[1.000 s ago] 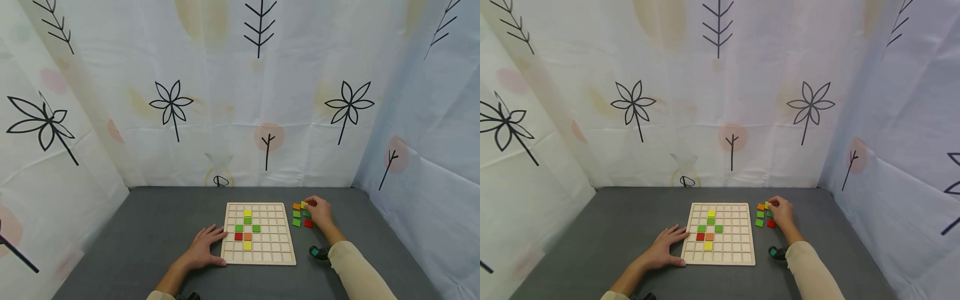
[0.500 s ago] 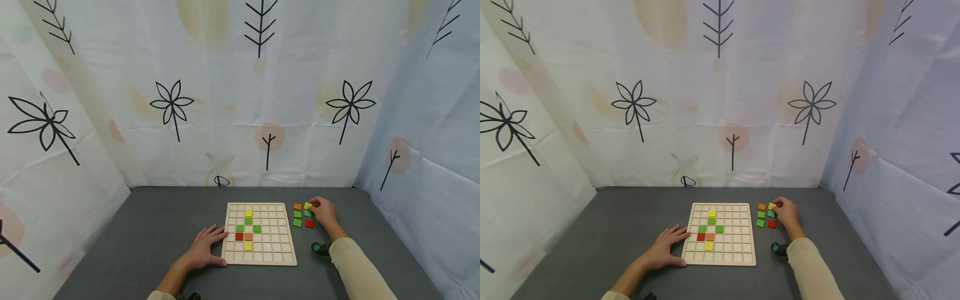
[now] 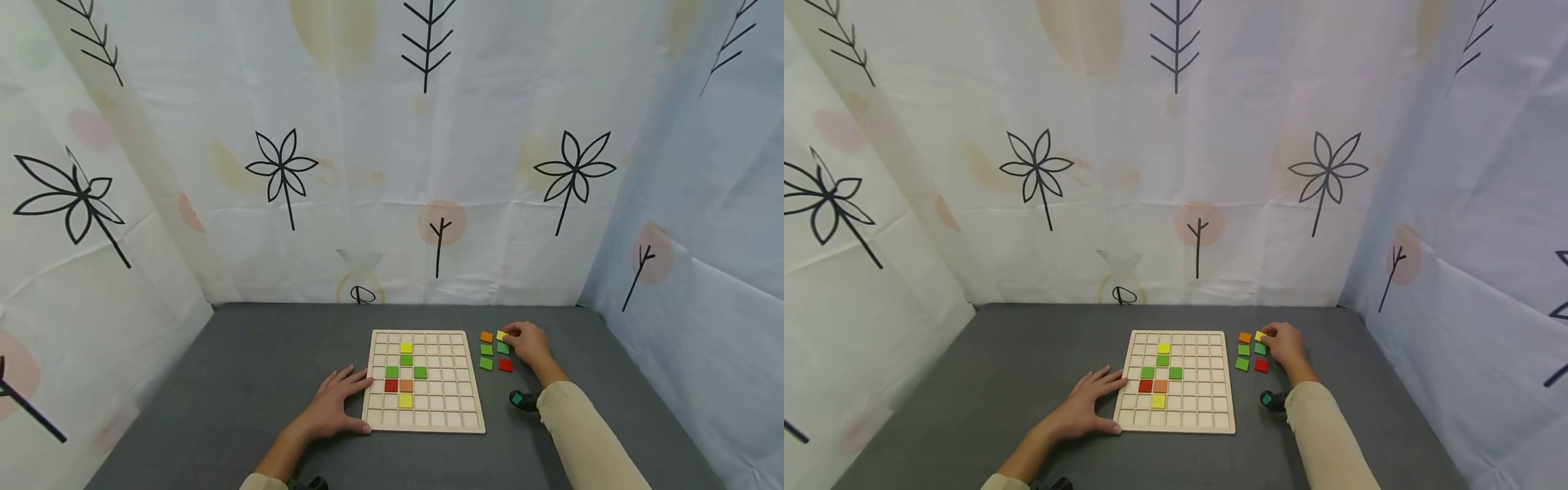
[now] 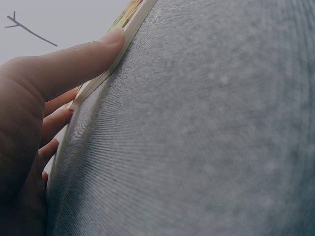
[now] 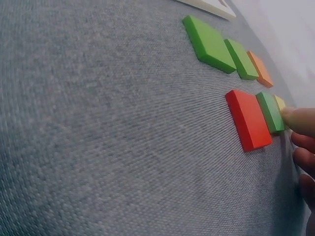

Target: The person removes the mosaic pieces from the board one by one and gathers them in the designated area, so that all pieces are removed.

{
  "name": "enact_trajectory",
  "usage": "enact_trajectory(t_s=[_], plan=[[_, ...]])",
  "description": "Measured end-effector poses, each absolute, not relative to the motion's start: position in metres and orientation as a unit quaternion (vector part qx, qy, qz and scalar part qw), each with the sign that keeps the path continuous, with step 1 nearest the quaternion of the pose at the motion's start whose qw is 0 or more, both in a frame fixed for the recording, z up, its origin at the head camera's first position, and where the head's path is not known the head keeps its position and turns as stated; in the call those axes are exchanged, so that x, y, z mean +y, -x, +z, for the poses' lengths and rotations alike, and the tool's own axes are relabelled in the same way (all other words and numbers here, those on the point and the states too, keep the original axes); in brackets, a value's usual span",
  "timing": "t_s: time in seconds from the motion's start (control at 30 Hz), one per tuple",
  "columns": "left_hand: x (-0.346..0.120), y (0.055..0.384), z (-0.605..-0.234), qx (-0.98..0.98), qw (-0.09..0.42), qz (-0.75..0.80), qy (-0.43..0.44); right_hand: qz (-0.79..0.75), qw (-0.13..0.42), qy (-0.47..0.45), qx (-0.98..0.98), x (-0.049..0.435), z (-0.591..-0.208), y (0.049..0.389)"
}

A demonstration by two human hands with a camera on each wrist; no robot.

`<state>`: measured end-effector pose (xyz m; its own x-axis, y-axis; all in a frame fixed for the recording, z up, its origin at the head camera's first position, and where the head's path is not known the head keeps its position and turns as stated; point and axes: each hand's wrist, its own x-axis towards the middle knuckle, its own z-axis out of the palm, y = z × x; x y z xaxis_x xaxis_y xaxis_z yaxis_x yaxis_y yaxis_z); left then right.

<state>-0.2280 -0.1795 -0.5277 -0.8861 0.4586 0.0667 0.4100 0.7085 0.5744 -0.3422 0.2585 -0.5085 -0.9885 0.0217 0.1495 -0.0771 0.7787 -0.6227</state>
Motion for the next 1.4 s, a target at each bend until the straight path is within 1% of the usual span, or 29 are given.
enact_trajectory(t_s=[0.3, 0.6, 0.9, 1.17, 1.4], plan=[[-0.181, 0.229, -0.529, 0.922, 0.035, 0.304, -0.238, 0.337, 0.084, -0.030, -0.937, 0.258, -0.509, 0.342], [-0.182, 0.231, -0.528, 0.922, 0.031, 0.303, -0.241, 0.340, 0.142, -0.049, -0.929, 0.249, -0.507, 0.334], [-0.183, 0.231, -0.529, 0.923, 0.031, 0.296, -0.243, 0.340, 0.162, -0.075, -0.923, 0.227, -0.509, 0.323], [-0.181, 0.230, -0.529, 0.922, 0.036, 0.297, -0.244, 0.345, 0.161, -0.117, -0.917, 0.210, -0.506, 0.314], [-0.180, 0.229, -0.528, 0.924, 0.038, 0.295, -0.239, 0.355, 0.123, -0.152, -0.914, 0.191, -0.500, 0.306]])
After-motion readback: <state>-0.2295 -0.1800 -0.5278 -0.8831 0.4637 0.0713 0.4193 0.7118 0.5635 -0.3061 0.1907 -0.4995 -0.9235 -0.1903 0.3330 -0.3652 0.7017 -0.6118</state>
